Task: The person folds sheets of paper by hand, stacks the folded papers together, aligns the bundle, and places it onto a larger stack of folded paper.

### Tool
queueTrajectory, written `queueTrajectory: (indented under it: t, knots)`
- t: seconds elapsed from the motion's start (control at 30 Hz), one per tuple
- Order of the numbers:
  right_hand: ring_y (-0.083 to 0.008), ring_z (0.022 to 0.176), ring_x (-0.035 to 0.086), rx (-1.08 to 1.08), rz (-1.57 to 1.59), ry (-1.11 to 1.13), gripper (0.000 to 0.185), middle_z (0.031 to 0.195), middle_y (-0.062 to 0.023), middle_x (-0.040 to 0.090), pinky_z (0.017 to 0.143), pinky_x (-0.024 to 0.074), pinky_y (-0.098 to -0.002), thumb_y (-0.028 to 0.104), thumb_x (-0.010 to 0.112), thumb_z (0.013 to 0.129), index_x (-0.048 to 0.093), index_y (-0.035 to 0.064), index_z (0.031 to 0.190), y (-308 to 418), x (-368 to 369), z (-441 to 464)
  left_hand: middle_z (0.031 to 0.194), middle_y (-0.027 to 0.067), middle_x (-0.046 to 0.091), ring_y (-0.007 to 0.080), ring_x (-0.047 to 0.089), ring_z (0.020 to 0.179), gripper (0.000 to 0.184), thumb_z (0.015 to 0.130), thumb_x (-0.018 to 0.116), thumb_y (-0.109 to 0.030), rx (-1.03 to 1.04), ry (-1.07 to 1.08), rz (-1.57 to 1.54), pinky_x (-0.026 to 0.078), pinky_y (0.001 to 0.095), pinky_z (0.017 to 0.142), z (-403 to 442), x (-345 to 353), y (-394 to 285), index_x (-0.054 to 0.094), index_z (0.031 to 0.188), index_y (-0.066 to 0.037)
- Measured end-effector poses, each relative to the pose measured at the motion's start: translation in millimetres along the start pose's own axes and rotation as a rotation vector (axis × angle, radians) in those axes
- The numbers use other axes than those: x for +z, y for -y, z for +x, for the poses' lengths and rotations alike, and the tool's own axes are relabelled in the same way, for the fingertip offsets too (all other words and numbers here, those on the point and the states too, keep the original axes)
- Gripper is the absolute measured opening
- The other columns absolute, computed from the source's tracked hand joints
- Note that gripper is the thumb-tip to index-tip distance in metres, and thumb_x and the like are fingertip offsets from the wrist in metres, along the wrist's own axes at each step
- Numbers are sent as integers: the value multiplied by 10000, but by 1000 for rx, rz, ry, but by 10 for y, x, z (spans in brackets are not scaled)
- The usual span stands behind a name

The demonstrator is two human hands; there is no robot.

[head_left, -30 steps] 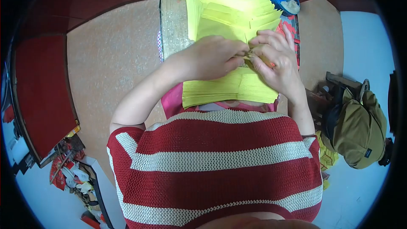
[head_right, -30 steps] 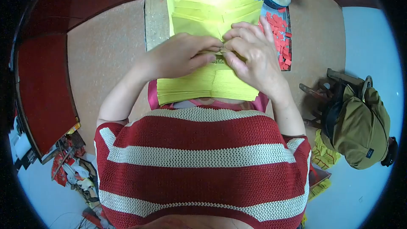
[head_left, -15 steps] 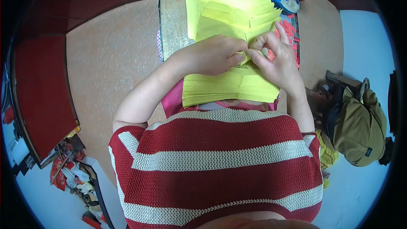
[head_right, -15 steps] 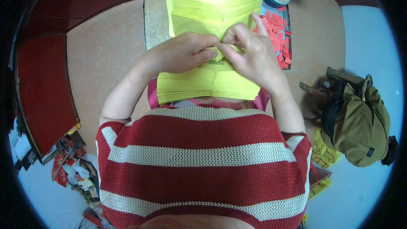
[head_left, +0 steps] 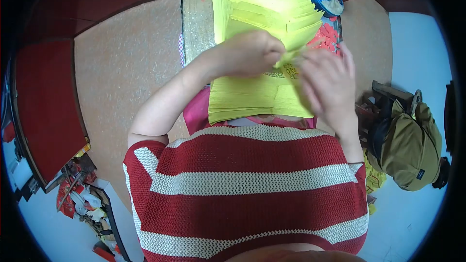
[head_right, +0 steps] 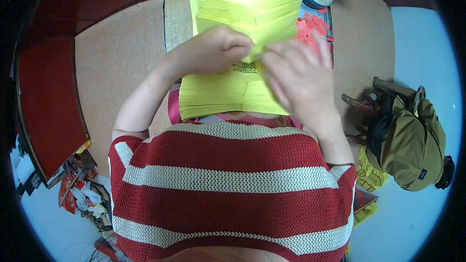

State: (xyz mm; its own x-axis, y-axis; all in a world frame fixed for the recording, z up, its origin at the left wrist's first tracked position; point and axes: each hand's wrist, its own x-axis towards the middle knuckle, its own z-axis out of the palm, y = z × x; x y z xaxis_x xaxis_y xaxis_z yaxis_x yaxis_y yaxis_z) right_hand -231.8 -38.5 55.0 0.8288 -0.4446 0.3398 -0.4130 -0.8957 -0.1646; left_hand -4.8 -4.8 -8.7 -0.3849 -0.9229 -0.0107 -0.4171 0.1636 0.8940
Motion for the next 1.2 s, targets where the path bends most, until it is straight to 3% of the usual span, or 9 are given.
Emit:
queueTrajectory:
  t: [0.07, 0.13, 0.23, 0.27, 0.53, 0.67, 0.83, 0.9, 1.2]
  knots:
    - [-250, 1064, 638, -46, 78, 291, 230, 1029, -59, 693, 1155, 282, -520, 211, 731, 833, 682, 85, 1019, 167, 95, -83, 816, 168, 693, 216, 654, 704, 227, 948, 571, -159, 16, -57, 19, 518, 357, 692, 9, -70, -63, 683, 1043, 14]
    - [-261, 952, 680, -47, 155, 267, 235, 959, -68, 709, 1038, 454, -474, 267, 714, 850, 699, 76, 987, 141, 159, -113, 836, 135, 711, 177, 668, 729, 209, 938, 602, -158, -73, -413, 179, 540, 320, 704, -17, -157, -202, 690, 1041, 2]
    - [-315, 632, 669, 107, 415, 254, 182, 779, -145, 688, 550, 538, -376, 198, 664, 889, 691, 22, 928, -40, 211, -36, 840, 101, 721, 151, 686, 738, 171, 905, 657, -136, 62, -471, 191, 551, 291, 691, -123, -207, -309, 700, 1025, -22]
    - [-315, 632, 669, 107, 411, 250, 182, 779, -145, 688, 550, 538, -376, 198, 664, 889, 691, 22, 928, -84, 232, 6, 837, 99, 722, 153, 696, 742, 166, 891, 676, -128, 121, -414, 101, 551, 288, 683, -156, -209, -344, 699, 1017, -23]
    - [-301, 759, 660, 177, 526, 167, 56, 852, -116, 649, 619, 526, -388, 43, 650, 800, 618, 24, 843, -26, 351, 20, 731, 146, 651, 275, 600, 643, 249, 974, 527, -189, -148, 104, 161, 485, 395, 676, -134, 66, -103, 659, 1119, -35]
    - [-293, 792, 656, 138, 434, 184, 102, 841, -107, 617, 606, 513, -387, 50, 675, 787, 595, 39, 849, -16, 268, -3, 744, 143, 652, 264, 605, 661, 238, 979, 525, -181, -259, 135, -10, 482, 394, 675, -108, -45, -105, 650, 1120, -37]
    - [-252, 682, 657, 162, 294, 202, 149, 712, -48, 606, 1033, 434, -486, 73, 703, 808, 571, 62, 877, -20, 202, 101, 827, 161, 659, 279, 635, 757, 217, 978, 535, -174, -41, 48, -4, 485, 397, 713, -223, 23, -121, 628, 1089, -12]
    - [-222, 653, 662, 120, 285, 133, 154, 663, -21, 596, 1161, 262, -548, 77, 700, 824, 559, 71, 885, -12, 224, 173, 848, 164, 662, 287, 639, 783, 227, 975, 541, -172, -119, 117, -5, 486, 395, 727, -191, -64, -216, 618, 1114, -10]
    - [-195, 765, 682, 87, 319, 76, 110, 757, -25, 653, 1171, 248, -535, 80, 690, 835, 586, 87, 870, -135, 215, 42, 796, 96, 648, 181, 595, 703, 201, 945, 589, -153, -161, 109, -169, 474, 350, 662, -107, -48, -72, 626, 1074, -4]
